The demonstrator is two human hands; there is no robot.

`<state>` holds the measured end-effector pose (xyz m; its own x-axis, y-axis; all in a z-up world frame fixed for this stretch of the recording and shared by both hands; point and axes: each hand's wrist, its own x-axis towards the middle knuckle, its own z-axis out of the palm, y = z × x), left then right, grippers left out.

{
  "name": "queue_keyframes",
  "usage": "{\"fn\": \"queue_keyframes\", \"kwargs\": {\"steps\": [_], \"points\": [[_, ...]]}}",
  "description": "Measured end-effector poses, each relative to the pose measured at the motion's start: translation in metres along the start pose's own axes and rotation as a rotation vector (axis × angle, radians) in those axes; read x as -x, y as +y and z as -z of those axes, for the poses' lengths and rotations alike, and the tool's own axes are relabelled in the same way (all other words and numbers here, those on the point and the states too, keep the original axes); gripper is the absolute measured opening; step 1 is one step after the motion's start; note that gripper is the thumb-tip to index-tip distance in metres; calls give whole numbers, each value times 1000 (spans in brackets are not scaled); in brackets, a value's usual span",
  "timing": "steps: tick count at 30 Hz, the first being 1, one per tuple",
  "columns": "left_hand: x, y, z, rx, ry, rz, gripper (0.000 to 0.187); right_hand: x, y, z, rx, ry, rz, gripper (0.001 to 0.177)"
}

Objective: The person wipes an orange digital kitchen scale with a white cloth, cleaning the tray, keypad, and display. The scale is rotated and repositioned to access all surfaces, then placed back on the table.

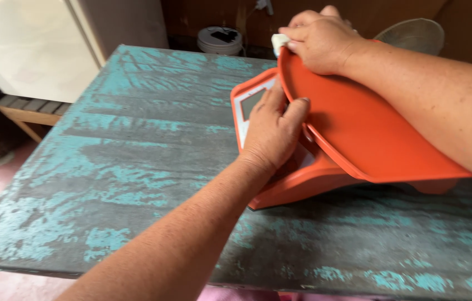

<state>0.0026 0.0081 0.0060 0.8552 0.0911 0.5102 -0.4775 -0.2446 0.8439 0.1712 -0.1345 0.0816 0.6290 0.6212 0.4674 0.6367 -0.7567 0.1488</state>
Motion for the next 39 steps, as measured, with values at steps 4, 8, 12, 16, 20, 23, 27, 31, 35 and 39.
{"fn": "queue_keyframes", "kwargs": {"steps": [4,8,12,16,20,23,27,31,35,39], "points": [[0,0,2,7,-15,-23,58,2,24,-4,22,-50,-158,26],[-1,4,4,4,-60,60,56,31,54,14,91,-132,-382,26],[1,9,5,27,-46,61,55,41,59,15,100,-94,-488,27],[1,12,4,32,-46,87,57,39,46,13,174,-25,-472,26],[0,9,4,27,-40,69,56,47,22,23,125,15,-357,24],[-2,7,2,50,-39,60,57,53,4,35,30,33,-262,23],[-2,4,2,75,-47,44,55,63,-15,49,-284,-94,-226,26],[-2,3,-1,57,-54,89,56,58,-25,55,-289,31,-39,24],[-1,2,1,32,-27,35,55,24,-38,48,-387,-147,-429,29],[-1,1,2,40,-43,9,54,6,-38,44,-311,-185,-459,26]]}}
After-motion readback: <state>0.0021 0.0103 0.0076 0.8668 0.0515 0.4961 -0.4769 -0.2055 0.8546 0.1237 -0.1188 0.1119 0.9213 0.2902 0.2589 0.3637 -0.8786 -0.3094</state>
